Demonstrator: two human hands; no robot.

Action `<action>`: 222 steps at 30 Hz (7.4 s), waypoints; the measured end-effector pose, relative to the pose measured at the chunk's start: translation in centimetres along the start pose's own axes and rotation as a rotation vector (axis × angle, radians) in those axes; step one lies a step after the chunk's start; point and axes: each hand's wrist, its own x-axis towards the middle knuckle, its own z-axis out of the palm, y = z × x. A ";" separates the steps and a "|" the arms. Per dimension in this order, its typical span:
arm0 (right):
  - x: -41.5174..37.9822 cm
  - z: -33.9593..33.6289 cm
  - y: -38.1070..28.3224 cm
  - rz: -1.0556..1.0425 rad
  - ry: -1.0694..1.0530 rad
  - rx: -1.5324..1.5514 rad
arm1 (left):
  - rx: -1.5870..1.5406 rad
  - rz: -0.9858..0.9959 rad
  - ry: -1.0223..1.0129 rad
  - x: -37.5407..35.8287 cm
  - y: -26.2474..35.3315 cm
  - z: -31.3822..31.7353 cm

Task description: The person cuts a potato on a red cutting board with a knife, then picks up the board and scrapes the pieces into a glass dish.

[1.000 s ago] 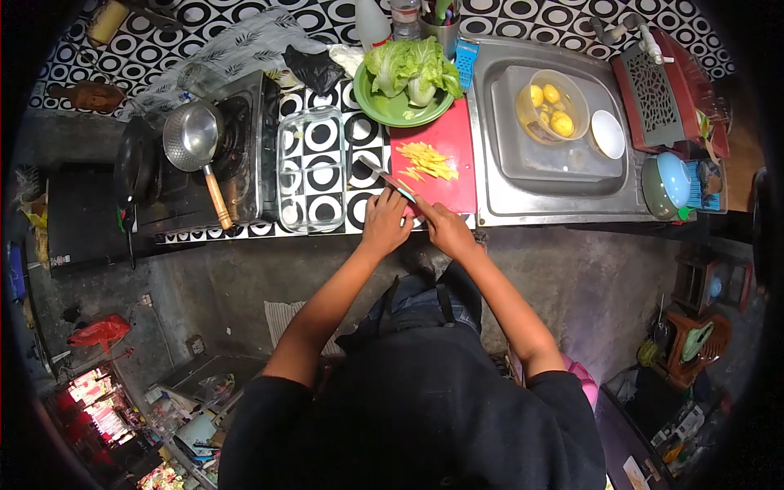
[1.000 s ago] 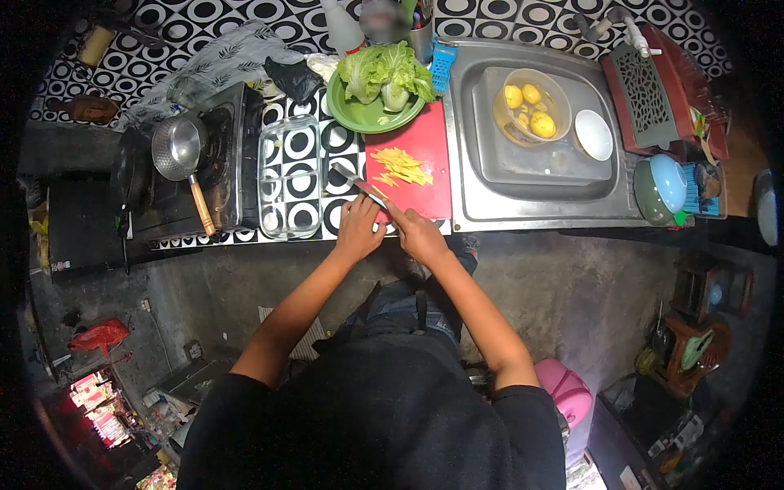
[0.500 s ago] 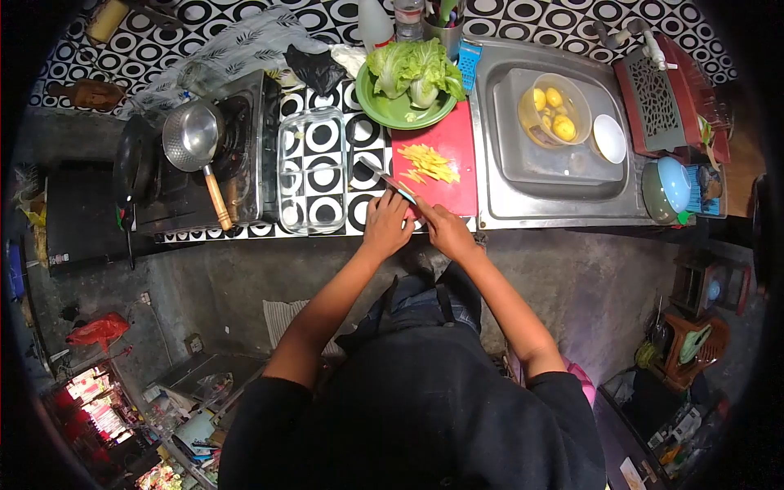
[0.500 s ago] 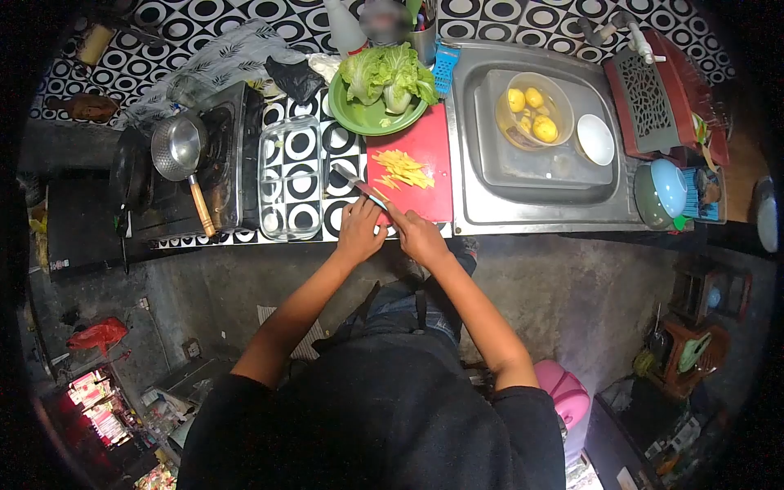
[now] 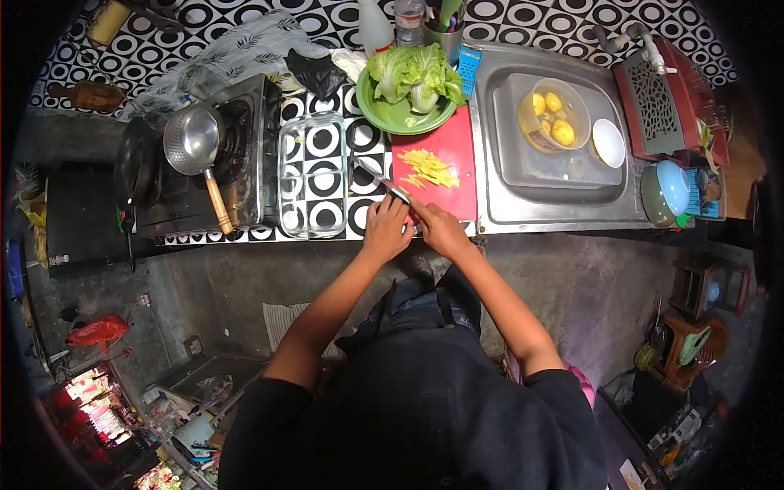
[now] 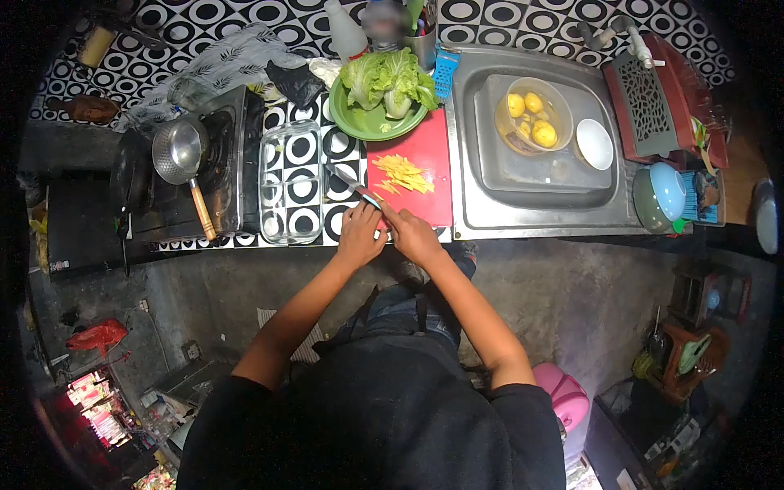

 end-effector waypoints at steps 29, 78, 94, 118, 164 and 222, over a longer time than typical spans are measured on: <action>4.3 1.3 0.7 0.003 0.090 0.172 | 0.035 -0.007 0.062 -0.9 -0.4 0.6; 1.5 -3.9 0.7 -0.068 -0.078 0.103 | -0.039 -0.136 -0.026 -0.9 0.6 0.5; -0.2 -1.8 2.1 -0.107 -0.060 0.200 | -0.003 -0.214 -0.074 -0.9 2.0 0.6; -1.1 -1.7 -0.4 -0.057 -0.100 0.179 | -0.008 -0.214 0.011 -1.3 1.5 1.1; -1.7 -1.0 -1.1 -0.016 -0.046 0.222 | -0.055 -0.148 -0.056 -1.3 0.8 0.2; -1.0 -1.2 -0.1 0.094 -0.174 0.180 | -0.041 -0.172 -0.054 -1.1 1.1 0.3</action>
